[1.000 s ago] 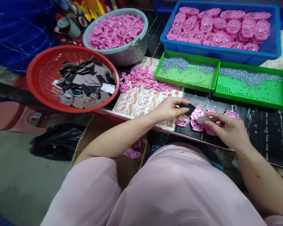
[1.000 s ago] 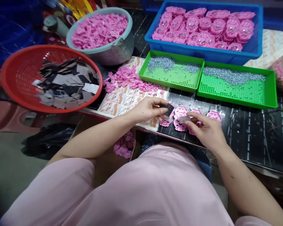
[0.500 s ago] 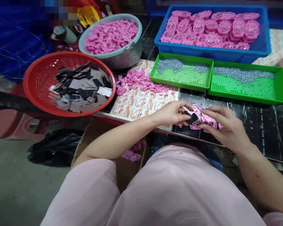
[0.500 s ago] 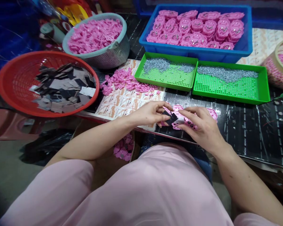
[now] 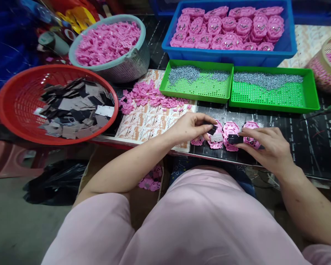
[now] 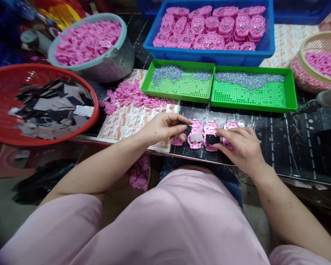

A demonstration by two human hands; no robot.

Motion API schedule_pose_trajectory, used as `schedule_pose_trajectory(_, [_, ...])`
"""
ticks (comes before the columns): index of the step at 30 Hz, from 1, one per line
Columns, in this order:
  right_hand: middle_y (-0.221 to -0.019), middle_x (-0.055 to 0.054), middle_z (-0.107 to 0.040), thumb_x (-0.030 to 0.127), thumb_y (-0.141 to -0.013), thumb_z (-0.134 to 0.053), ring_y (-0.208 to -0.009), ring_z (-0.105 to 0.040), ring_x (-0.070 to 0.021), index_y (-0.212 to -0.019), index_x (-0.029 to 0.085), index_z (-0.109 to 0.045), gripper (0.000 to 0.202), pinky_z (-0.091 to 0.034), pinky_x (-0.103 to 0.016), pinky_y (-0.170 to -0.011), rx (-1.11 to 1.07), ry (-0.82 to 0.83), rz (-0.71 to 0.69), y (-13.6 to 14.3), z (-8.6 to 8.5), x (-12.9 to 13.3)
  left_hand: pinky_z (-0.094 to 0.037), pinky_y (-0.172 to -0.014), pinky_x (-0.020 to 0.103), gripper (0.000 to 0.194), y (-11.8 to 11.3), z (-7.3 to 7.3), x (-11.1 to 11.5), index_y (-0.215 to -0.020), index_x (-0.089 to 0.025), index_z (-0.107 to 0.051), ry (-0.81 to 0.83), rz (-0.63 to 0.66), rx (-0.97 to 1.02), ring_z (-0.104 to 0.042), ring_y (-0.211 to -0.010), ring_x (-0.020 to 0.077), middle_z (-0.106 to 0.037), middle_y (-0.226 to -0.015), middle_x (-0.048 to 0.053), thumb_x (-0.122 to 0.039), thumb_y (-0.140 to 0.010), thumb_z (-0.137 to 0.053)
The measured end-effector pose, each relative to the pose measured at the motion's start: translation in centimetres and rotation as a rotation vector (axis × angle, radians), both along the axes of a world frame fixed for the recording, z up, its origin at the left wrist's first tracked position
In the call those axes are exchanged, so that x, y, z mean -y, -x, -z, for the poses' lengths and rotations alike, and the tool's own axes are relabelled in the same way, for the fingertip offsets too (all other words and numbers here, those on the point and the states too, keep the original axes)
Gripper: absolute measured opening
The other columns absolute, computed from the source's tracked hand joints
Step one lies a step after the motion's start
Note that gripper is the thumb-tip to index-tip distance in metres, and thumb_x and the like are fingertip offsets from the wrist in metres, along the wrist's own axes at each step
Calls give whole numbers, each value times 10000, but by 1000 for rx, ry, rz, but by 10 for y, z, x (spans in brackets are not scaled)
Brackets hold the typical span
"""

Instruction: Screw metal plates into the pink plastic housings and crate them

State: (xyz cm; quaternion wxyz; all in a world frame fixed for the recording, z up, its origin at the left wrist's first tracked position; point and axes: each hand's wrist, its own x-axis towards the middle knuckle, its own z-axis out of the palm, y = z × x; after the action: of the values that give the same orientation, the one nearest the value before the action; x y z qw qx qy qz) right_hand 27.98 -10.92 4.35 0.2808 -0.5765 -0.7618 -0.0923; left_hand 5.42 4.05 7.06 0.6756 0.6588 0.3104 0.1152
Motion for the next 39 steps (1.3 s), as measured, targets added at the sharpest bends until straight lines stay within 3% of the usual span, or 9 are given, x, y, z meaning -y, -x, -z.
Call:
schedule_pose_trajectory(4, [-970, -15, -725, 238, -758, -765, -811, -677, -188, -1126, 236, -616, 396, -474, -353, -726, -37, -16, 50, -1, 7, 5, -338, -425, 106, 184, -4, 0, 3, -1036, -73, -640, -19, 34, 3, -564, -463, 35, -629, -572, -19, -74, -876, -550])
schedule_pose_trajectory(9, [-1031, -39, -708, 178, -756, -754, -830, -681, -194, -1167, 281, -612, 448, -551, -349, -722, -364, -88, 138, 14, 1, 7, -387, -474, 128, 128, -16, -1, 17, -949, -101, -652, -26, 157, -33, -530, -446, 19, -579, -600, -52, -176, -906, -558])
schedule_pose_trajectory(14, [-1001, -50, -701, 191, -774, -737, -858, -687, -196, -1125, 272, -621, 379, -575, -336, -765, -213, -178, 99, 29, -2, 5, -337, -459, 131, 243, -30, -2, 30, -824, -128, -610, -35, 250, 37, -470, -427, 25, -469, -507, -79, -316, -943, -514])
schedule_pose_trajectory(19, [-986, -45, -683, 129, -761, -736, -813, -660, -150, -1146, 273, -618, 428, -566, -280, -714, -145, -114, -43, 19, -12, 10, -294, -422, 157, 304, -33, -12, 20, -726, -149, -515, 83, 212, -21, -405, -404, 30, -439, -543, -75, -382, -920, -540])
schedule_pose_trajectory(24, [-1263, -71, -623, 167, -811, -686, -1156, -600, -234, -1066, 237, -633, 270, -532, -401, -970, -81, 96, -291, 0, -31, 7, -274, -474, 174, 301, -36, -15, 13, -652, -138, -541, -172, 452, -108, -382, -452, 42, -417, -504, -69, -301, -906, -539])
schedule_pose_trajectory(29, [-1195, -71, -662, 166, -837, -659, -982, -672, -153, -1054, 207, -619, 224, -569, -292, -857, -61, 137, -446, -2, -31, 12, -314, -485, 174, 287, -35, -9, 21, -734, -127, -618, -72, 600, -100, -419, -459, 52, -446, -515, -65, -335, -911, -527])
schedule_pose_trajectory(32, [-1104, -51, -695, 198, -782, -731, -917, -672, -158, -1025, 223, -626, 266, -558, -297, -792, -71, 51, -360, -2, -23, 16, -334, -480, 160, 257, -26, -9, 17, -869, -113, -682, -94, 477, -100, -442, -458, 47, -503, -534, -51, -313, -916, -528])
schedule_pose_trajectory(36, [-1014, -25, -711, 246, -787, -734, -910, -649, -195, -1080, 247, -634, 310, -490, -382, -834, -41, 60, -38, -5, -2, 13, -376, -458, 146, 350, -13, -7, 7, -1232, -102, -608, -105, 196, -128, -491, -447, 44, -664, -665, 9, -193, -918, -483])
schedule_pose_trajectory(39, [-1006, -13, -711, 293, -810, -711, -908, -629, -201, -1076, 253, -648, 277, -441, -405, -850, -20, 84, 40, -4, 17, 8, -448, -471, 160, 465, -8, -2, 6, -1359, -93, -494, 6, 204, -99, -514, -425, 39, -728, -796, 65, -131, -897, -477])
